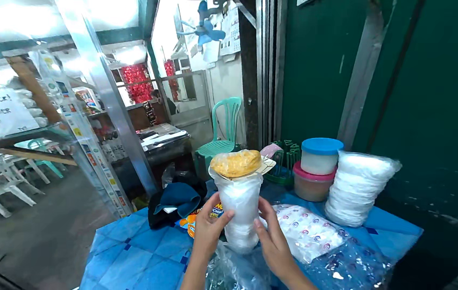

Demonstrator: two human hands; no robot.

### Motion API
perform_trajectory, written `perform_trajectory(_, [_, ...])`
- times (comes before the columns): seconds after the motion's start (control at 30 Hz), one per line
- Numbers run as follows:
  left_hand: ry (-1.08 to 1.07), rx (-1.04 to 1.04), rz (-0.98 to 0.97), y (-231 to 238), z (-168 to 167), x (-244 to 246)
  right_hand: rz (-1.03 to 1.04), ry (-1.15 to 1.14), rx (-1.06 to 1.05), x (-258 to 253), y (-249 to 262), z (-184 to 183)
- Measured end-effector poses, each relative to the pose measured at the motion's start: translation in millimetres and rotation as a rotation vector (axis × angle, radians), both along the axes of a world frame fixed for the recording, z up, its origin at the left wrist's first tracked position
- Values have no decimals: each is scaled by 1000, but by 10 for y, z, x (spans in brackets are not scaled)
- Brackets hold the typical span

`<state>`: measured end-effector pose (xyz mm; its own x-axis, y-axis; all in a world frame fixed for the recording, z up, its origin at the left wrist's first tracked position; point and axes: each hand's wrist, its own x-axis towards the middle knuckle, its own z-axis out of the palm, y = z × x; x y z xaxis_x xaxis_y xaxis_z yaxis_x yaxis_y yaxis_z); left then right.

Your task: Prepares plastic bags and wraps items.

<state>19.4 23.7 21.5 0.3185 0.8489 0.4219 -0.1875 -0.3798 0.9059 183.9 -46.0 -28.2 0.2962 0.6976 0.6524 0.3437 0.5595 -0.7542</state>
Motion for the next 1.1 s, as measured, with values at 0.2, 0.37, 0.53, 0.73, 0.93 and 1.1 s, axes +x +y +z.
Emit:
perform_trajectory(0.2, [46,11,52,-31,-179,-19,-57,-9,-34,-66,9,-112])
perform_trajectory(0.37, [-99,199,68,-304,120,-131,-114,17,106,11,-173,59])
perform_trajectory(0.53, [-159,400,-312,-580,632,-199,186,-88,209,-275,-493,535])
perform_trajectory(0.73, [-92,509,-318,-779,853,-215,275,50,195,-349,-693,829])
perform_trajectory(0.93, [3,317,-199,-812,789,-226,159,71,202,-205,-826,868])
perform_trajectory(1.1, [-142,239,-167,-767,769,-270,160,99,186,-85,-881,869])
